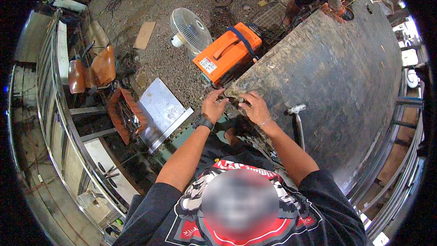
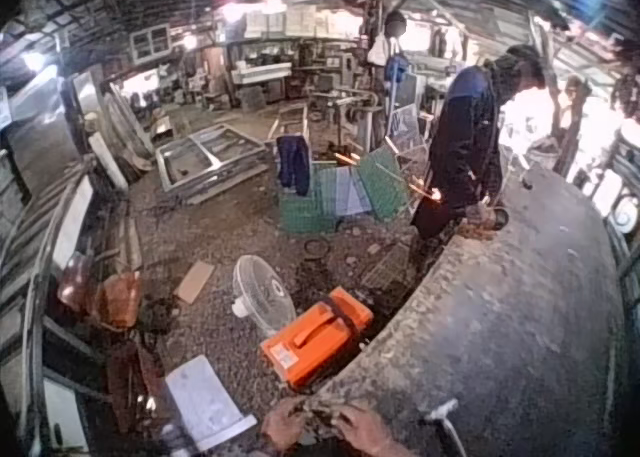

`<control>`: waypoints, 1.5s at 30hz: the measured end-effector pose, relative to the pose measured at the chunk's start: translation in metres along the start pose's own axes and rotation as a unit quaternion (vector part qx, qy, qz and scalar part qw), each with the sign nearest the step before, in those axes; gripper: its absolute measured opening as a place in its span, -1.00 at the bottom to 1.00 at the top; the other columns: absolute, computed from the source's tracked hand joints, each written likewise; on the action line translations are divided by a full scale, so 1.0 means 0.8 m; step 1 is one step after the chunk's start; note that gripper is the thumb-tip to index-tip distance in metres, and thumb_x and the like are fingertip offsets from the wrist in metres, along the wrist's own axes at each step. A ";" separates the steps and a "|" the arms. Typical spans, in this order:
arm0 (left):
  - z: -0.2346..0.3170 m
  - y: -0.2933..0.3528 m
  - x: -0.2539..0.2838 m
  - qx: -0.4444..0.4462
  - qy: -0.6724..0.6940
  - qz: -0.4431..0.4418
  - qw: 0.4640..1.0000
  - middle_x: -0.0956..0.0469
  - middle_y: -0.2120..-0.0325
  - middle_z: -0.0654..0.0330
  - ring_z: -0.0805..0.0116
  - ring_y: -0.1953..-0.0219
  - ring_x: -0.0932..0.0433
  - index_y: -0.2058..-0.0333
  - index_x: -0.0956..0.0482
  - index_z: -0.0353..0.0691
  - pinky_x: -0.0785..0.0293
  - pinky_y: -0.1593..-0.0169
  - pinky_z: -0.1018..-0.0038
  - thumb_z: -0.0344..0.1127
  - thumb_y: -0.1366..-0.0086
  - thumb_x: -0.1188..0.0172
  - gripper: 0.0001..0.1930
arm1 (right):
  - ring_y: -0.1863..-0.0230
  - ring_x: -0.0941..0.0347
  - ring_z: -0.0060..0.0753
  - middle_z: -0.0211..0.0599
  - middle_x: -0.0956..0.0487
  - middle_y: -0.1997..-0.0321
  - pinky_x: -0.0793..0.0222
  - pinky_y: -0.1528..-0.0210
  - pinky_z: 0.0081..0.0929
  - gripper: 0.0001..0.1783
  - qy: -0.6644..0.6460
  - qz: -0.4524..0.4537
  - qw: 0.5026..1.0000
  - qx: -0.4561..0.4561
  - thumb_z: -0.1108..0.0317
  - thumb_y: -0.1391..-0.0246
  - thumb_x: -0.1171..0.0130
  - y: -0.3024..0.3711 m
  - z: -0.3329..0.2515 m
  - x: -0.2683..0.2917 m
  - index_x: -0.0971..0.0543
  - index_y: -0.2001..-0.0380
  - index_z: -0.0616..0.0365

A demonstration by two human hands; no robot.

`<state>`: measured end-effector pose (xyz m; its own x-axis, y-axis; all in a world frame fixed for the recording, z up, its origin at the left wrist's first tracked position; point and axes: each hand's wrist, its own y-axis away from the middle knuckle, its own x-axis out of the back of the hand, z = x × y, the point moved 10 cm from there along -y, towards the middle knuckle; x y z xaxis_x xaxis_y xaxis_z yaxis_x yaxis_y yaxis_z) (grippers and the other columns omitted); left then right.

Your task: The person moves through a workshop, picks up a small metal bracket, and uses pliers and a hammer to bend and shape it on a workbench. The person then places the bracket onto a metal frame structure and secures it with a hammer.

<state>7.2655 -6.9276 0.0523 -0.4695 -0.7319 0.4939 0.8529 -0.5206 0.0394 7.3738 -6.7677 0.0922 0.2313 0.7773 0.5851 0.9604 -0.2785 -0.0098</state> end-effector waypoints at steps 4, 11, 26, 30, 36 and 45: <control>-0.005 -0.002 -0.001 0.023 0.001 -0.007 1.000 -0.67 0.00 0.08 0.22 0.14 -0.66 -0.05 -0.67 -0.14 -0.60 0.04 0.33 -0.31 -0.19 -0.45 -0.58 | 0.10 -0.54 0.13 -0.08 -0.56 0.11 -0.49 0.06 -0.13 -0.62 -0.018 0.006 1.000 -0.007 0.40 -0.06 -0.37 -0.001 0.002 -0.001 -0.62 0.02 0.14; 0.003 -0.005 -0.001 0.020 -0.012 -0.016 1.000 -0.68 0.04 0.09 0.21 0.17 -0.64 -0.04 -0.67 -0.17 -0.59 0.04 0.31 -0.28 -0.23 -0.42 -0.60 | 0.06 -0.52 0.14 -0.07 -0.54 0.09 -0.47 0.02 -0.11 -0.60 -0.028 -0.012 0.999 -0.039 0.38 -0.07 -0.38 -0.001 0.010 -0.005 -0.60 -0.01 0.13; 0.002 -0.008 0.003 0.023 -0.004 -0.018 1.000 -0.70 0.05 0.01 0.15 0.12 -0.68 -0.01 -0.72 -0.15 -0.60 0.03 0.29 -0.31 -0.23 -0.43 -0.64 | 0.04 -0.51 0.12 -0.04 -0.52 0.09 -0.47 0.00 -0.13 -0.59 -0.029 -0.017 0.998 -0.050 0.35 -0.10 -0.38 0.001 0.011 -0.003 -0.58 -0.02 0.16; 0.003 -0.007 0.005 0.002 0.002 -0.008 1.000 -0.71 0.07 0.01 0.17 0.14 -0.68 0.00 -0.72 -0.18 -0.59 0.03 0.32 -0.32 -0.22 -0.43 -0.64 | 0.04 -0.48 0.18 -0.03 -0.51 0.10 -0.44 -0.03 -0.09 -0.60 -0.038 -0.017 0.998 -0.048 0.37 -0.09 -0.37 0.000 0.007 -0.003 -0.58 -0.01 0.13; 0.005 -0.008 0.004 0.019 0.011 -0.019 1.000 -0.71 0.09 0.02 0.20 0.17 -0.67 -0.01 -0.71 -0.22 -0.57 0.05 0.33 -0.33 -0.21 -0.43 -0.63 | 0.03 -0.48 0.17 -0.04 -0.50 0.08 -0.44 -0.04 -0.10 -0.61 -0.041 -0.018 0.997 -0.057 0.38 -0.09 -0.37 0.000 0.009 -0.003 -0.58 -0.01 0.13; 0.008 -0.009 0.004 -0.003 0.023 -0.017 1.000 -0.70 0.16 0.03 0.26 0.28 -0.64 -0.02 -0.71 -0.20 -0.57 0.15 0.35 -0.34 -0.21 -0.42 -0.63 | 0.00 -0.48 0.17 -0.03 -0.49 0.04 -0.45 -0.04 -0.11 -0.58 -0.045 -0.017 0.997 -0.052 0.33 -0.12 -0.36 0.004 0.015 -0.006 -0.56 -0.05 0.13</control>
<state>7.2595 -6.9232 0.0591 -0.5074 -0.7333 0.4527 0.8354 -0.5475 0.0495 7.3773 -6.7655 0.0800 0.2155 0.8334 0.5090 0.9477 -0.3040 0.0967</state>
